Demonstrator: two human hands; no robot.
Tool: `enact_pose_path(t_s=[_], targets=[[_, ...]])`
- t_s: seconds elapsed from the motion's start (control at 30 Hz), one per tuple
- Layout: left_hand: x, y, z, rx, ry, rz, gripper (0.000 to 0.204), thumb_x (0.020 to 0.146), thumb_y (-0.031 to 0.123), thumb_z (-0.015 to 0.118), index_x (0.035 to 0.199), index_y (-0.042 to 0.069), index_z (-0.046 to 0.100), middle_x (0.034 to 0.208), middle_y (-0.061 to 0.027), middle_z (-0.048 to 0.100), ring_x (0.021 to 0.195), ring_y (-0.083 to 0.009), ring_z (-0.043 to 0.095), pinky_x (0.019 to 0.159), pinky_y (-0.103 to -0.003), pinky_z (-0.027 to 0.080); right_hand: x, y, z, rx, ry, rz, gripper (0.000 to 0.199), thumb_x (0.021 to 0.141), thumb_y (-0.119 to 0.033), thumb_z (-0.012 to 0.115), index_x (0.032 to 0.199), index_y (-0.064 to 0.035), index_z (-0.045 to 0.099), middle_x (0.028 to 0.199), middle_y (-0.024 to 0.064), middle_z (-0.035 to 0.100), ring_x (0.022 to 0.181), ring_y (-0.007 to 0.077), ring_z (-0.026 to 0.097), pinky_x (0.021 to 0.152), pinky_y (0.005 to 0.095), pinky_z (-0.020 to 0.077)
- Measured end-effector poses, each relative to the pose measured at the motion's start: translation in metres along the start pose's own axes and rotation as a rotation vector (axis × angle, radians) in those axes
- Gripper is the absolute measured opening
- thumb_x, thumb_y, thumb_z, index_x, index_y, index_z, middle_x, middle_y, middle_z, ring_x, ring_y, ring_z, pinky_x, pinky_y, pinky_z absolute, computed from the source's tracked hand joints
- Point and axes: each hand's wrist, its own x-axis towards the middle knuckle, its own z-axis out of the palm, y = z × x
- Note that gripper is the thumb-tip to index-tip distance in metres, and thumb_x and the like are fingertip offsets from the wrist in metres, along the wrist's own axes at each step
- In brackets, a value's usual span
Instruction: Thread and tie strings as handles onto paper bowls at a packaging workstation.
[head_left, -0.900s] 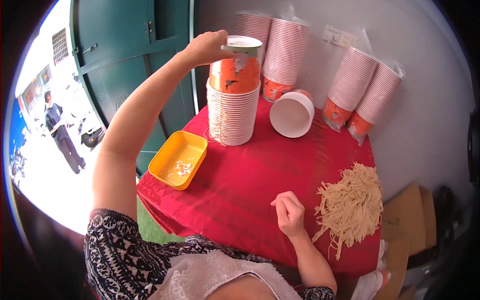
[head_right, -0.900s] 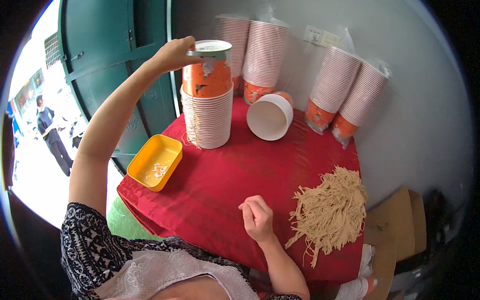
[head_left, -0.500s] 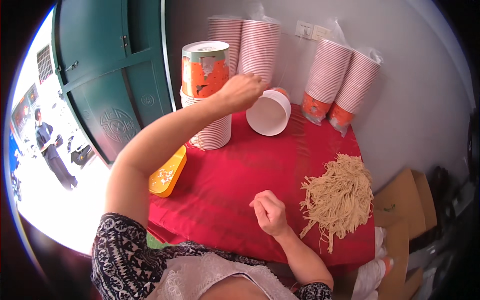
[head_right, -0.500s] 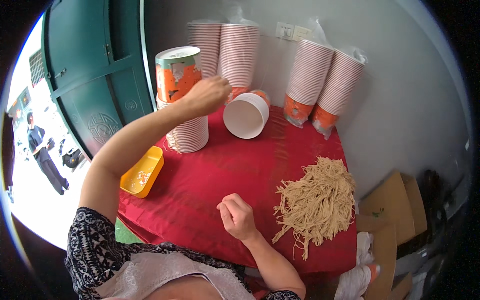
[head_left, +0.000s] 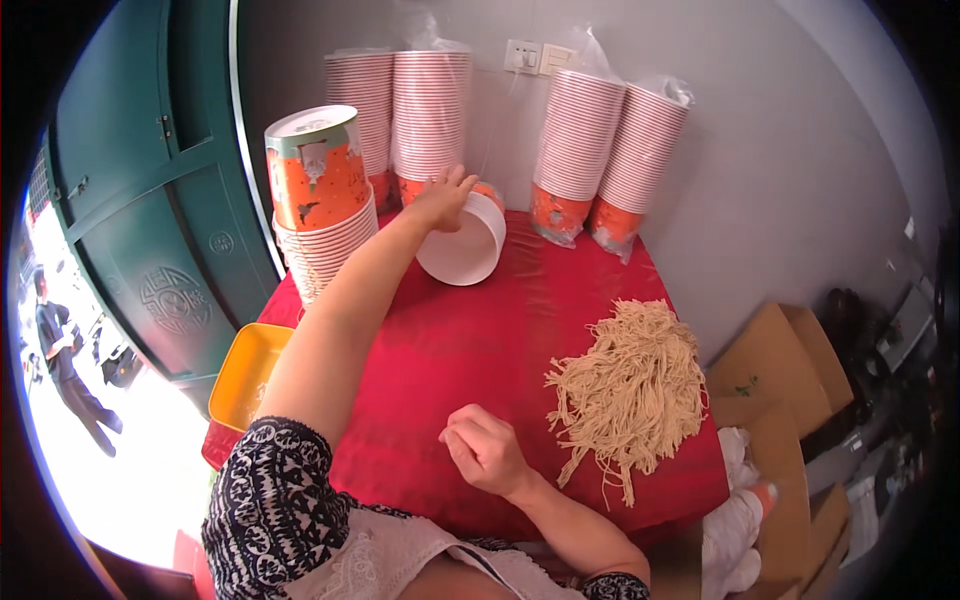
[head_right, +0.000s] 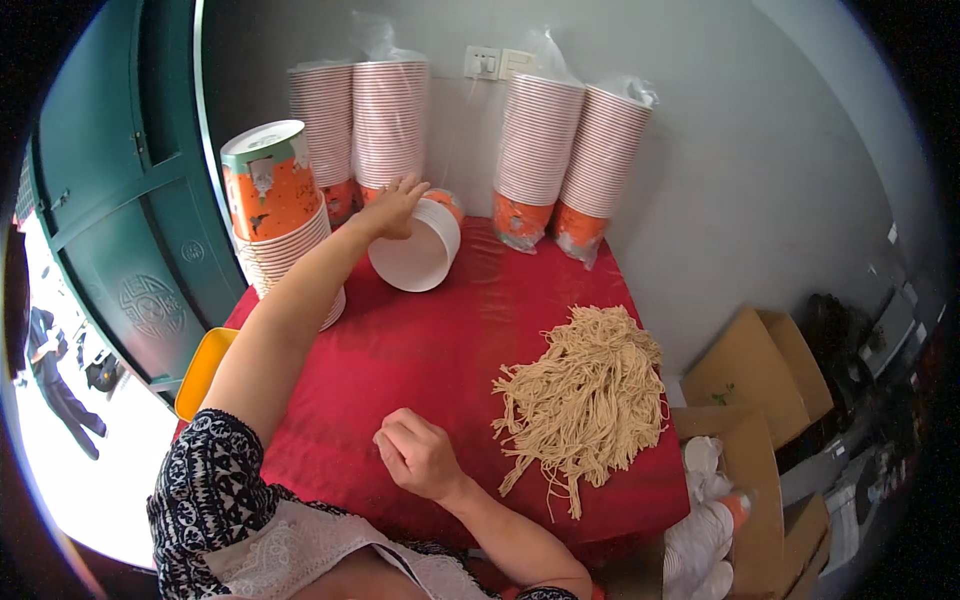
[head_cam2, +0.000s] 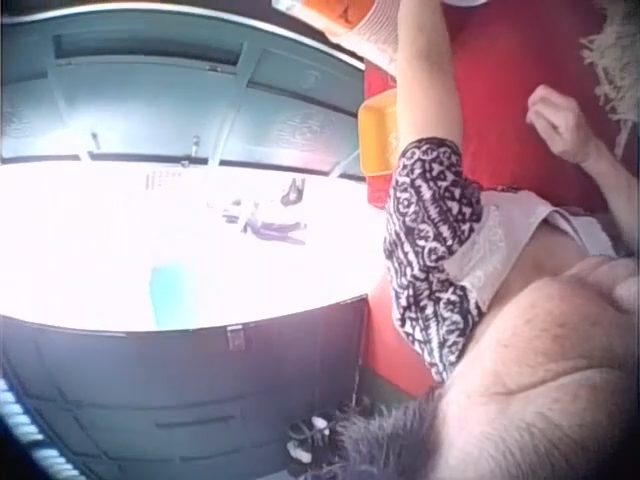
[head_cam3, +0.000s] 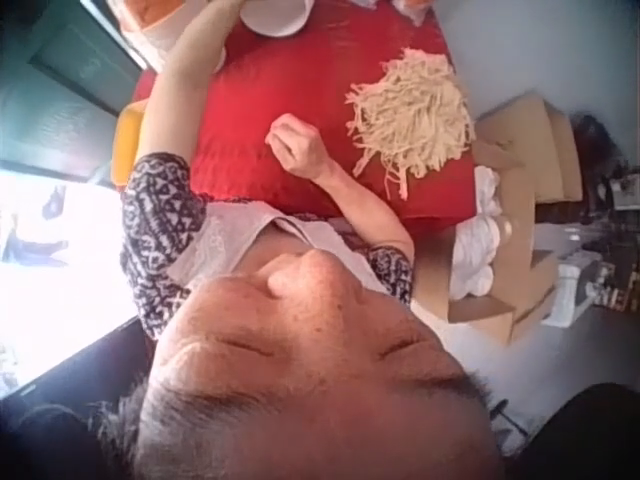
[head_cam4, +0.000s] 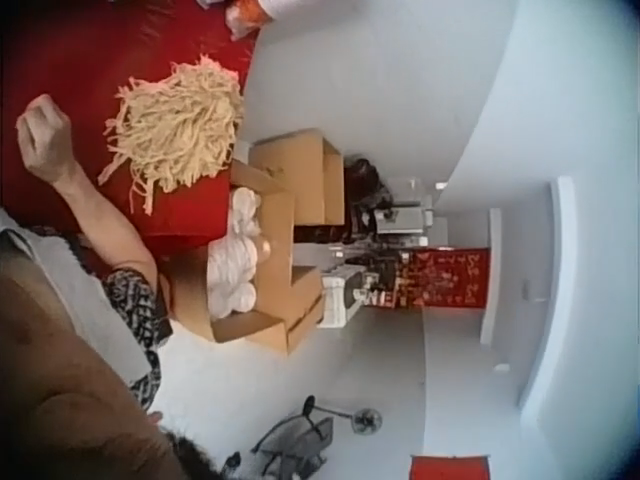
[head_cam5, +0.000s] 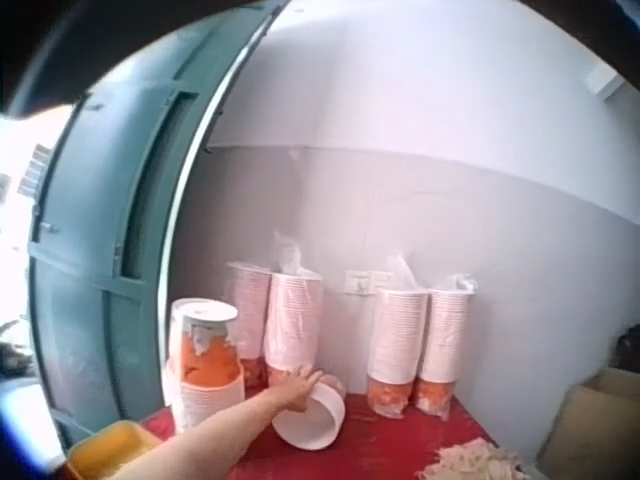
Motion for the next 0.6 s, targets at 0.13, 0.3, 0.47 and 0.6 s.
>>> enact_pose_path(t_s=[0.13, 0.3, 0.47, 0.6], targets=[[0.01, -0.012, 0.015, -0.08, -0.121, 0.103, 0.082, 0.076, -0.01, 0.06, 0.151, 0.01, 0.034, 0.154, -0.0201, 0.036, 0.138, -0.0371, 0.043, 0.11, -0.046, 0.041, 0.001, 0.001, -0.002, -0.01, 0.01, 0.002, 0.01, 0.088, 0.0, 0.061, 0.079, 0.0028, 0.063, 0.081, 0.0129, 0.062, 0.066, 0.0258, 0.064, 0.058, 0.034, 0.0514], [0.004, -0.02, 0.043, -0.12, 0.195, 0.148, 0.056, 0.082, -0.011, 0.051, 0.135, 0.006, 0.051, 0.134, -0.0196, 0.057, 0.12, -0.0378, 0.058, 0.098, -0.046, 0.049, 0.002, 0.001, 0.001, 0.01, -0.01, -0.005, 0.01, 0.087, -0.001, 0.063, 0.078, 0.0018, 0.059, 0.08, 0.0127, 0.059, 0.066, 0.0277, 0.061, 0.057, 0.0373, 0.0509], [-0.018, 0.009, 0.026, -0.049, 0.208, 0.116, 0.044, 0.085, -0.005, 0.047, 0.127, -0.002, 0.057, 0.133, -0.0211, 0.059, 0.117, -0.0398, 0.059, 0.098, -0.045, 0.05, -0.002, 0.005, 0.001, -0.007, -0.019, -0.008, 0.011, 0.087, -0.001, 0.063, 0.078, 0.0011, 0.059, 0.079, 0.0126, 0.059, 0.066, 0.0284, 0.061, 0.057, 0.0379, 0.0508], [-0.063, 0.04, -0.001, -0.046, 0.223, 0.056, 0.043, 0.078, -0.008, 0.049, 0.12, -0.003, 0.057, 0.129, -0.0248, 0.06, 0.107, -0.041, 0.064, 0.086, -0.049, 0.054, -0.003, 0.006, 0.002, -0.012, -0.036, -0.012, 0.013, 0.089, -0.004, 0.062, 0.077, 0.0007, 0.059, 0.078, 0.013, 0.059, 0.067, 0.0292, 0.062, 0.057, 0.0384, 0.0509]])
